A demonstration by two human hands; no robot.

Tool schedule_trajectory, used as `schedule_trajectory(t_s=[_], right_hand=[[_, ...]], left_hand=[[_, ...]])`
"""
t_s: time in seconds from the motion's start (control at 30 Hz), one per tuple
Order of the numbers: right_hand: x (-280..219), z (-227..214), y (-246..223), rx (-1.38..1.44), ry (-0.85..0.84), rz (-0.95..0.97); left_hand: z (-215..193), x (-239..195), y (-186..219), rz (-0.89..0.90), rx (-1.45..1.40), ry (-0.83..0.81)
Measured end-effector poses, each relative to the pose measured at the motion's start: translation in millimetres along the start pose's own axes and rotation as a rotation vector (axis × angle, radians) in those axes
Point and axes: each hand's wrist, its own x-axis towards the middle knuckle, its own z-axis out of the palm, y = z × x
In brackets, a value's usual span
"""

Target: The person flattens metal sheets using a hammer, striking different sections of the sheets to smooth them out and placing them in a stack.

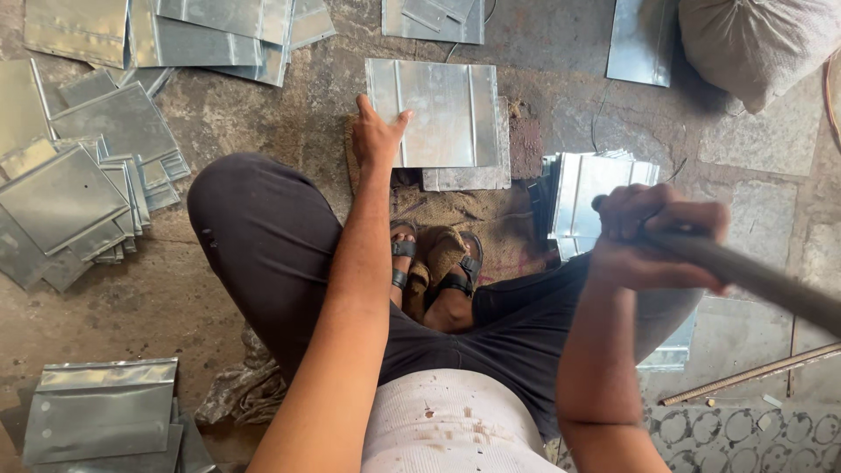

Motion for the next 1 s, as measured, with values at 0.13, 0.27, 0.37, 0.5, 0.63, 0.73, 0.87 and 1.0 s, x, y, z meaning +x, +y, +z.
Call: schedule_trajectory(t_s=[0.13, 0.27, 0.37, 0.5, 0.63, 0.73, 0.87, 1.0], right_hand=[[-98.0, -4.6, 95.9, -0.445, 0.038, 0.072], [-128.6, 10.6, 79.1, -0.831, -0.303, 0.989], [-80.7, 21.4, 33.4, -0.666, -0.268, 1.051], [-16.4, 11.8, -22.1, -0.213, -0.093, 0.38], [12.4, -1.7, -15.5, 0.014, -0.011, -0.093], [-41.5, -9.2, 36.3, -0.06, 0.04, -0.079], [-136.9, 4.7, 89.9, -0.828, -0.368, 0.65], [-87.3, 23.7, 66.8, -0.616, -0.2, 1.098]], left_hand=[[-0.1, 1.7, -1.6, -0.032, 0.017, -0.025], [2.1, -3.3, -2.2, 0.045, 0.028, 0.049], [1.3, 1.3, -4.1, 0.085, 0.092, 0.098], [-0.7, -0.9, 0.8, -0.058, 0.016, -0.029], [-3.4, -2.5, 0.4, -0.023, 0.016, -0.02], [-1.1, -1.4, -6.3, 0.033, 0.042, 0.025], [2.2, -1.5, -9.2, 0.037, 0.031, 0.023], [0.3, -0.5, -5.1, 0.189, 0.037, 0.142]])
